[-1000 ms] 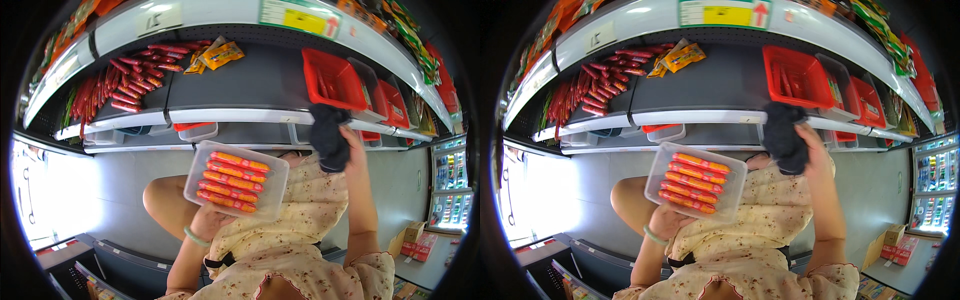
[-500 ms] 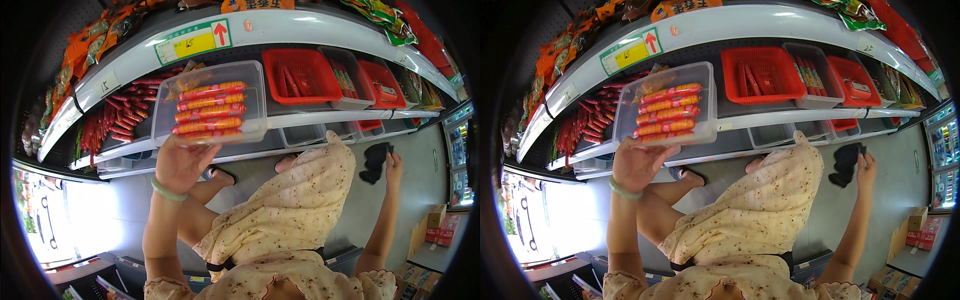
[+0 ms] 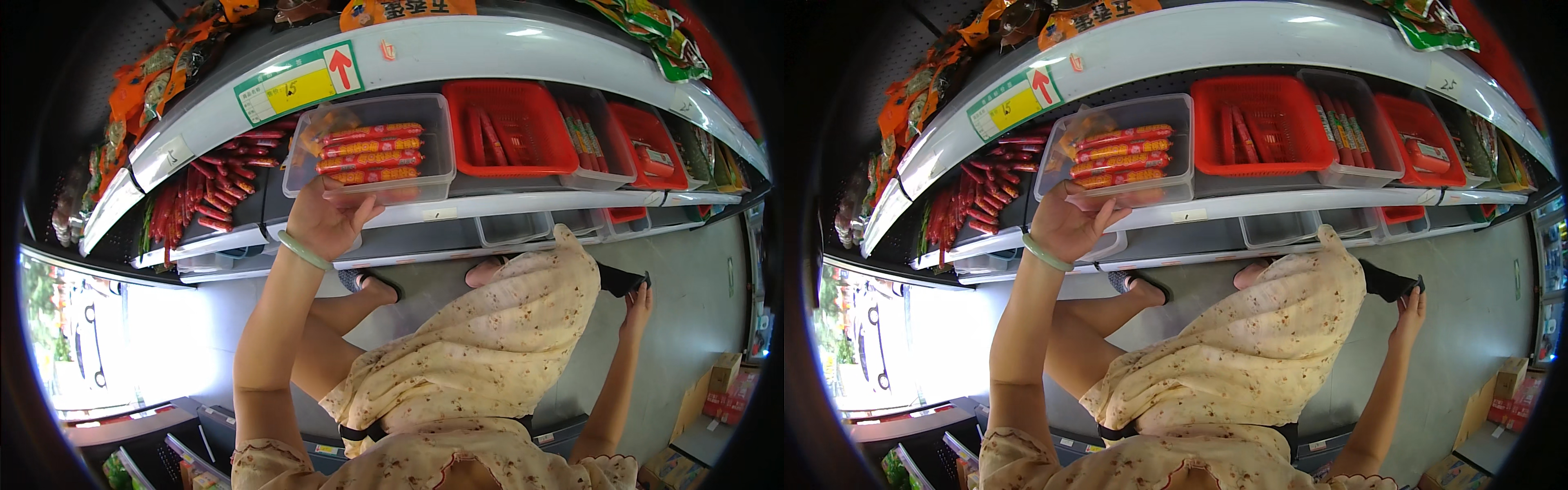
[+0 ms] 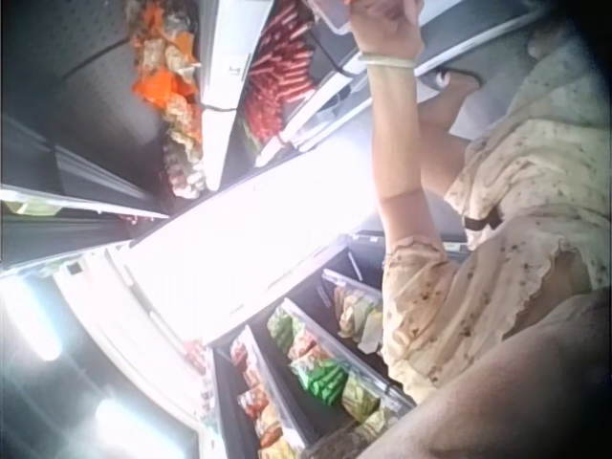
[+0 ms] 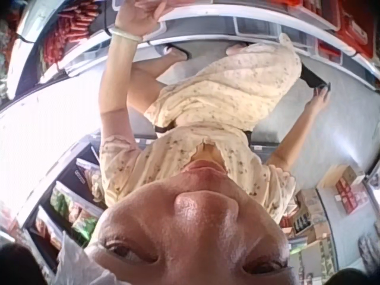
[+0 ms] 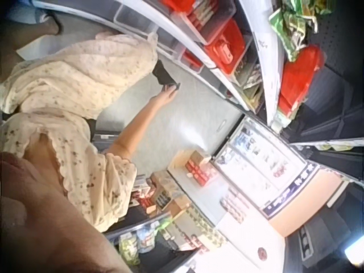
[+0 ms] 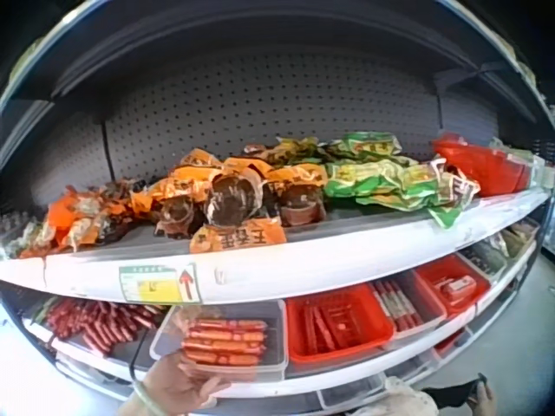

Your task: The person sits on the floor in front of a refrigerated display case and organizes packaged sausages. They pick up sausages from the shelf, place them into a clear plastic container, and then transfer the container into a red basket. The person also wipes the shelf surface with a black cloth.

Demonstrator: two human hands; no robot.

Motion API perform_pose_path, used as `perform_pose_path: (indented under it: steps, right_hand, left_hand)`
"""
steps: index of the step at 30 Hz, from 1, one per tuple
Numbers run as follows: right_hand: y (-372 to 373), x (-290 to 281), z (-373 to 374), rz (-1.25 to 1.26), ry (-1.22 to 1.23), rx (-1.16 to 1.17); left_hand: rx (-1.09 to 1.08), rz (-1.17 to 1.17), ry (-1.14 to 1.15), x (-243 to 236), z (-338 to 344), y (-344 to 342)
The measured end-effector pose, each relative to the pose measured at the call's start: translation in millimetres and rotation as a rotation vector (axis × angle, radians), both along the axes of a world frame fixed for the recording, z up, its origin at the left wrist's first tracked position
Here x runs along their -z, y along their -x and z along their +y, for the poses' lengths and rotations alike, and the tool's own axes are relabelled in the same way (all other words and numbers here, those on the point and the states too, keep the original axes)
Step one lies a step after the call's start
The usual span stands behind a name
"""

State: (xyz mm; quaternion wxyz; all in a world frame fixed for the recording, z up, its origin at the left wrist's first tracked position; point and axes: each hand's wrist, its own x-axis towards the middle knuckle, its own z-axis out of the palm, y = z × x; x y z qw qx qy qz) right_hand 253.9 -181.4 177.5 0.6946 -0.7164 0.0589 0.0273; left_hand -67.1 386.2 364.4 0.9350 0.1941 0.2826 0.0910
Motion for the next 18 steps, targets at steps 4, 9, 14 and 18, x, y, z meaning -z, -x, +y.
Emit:
perform_pose_path:
  steps: [4,9,14,18]
  right_hand:
    - [2,-8,20,-0.041,-0.122,0.044]
    - [0,-18,33,-0.043,-0.209,-0.008]
    - [8,-45,64,-0.034,-0.291,0.014]
    - [5,-50,87,-0.015,-0.345,0.086]
  left_hand:
    - [-0.053,-0.006,0.059,1,-5,3]
    - [-0.067,-0.066,-0.053,2,-16,-7]
    - [0.048,-0.112,0.004,9,8,-3]
    - [0.115,-0.2,0.094,13,19,-1]
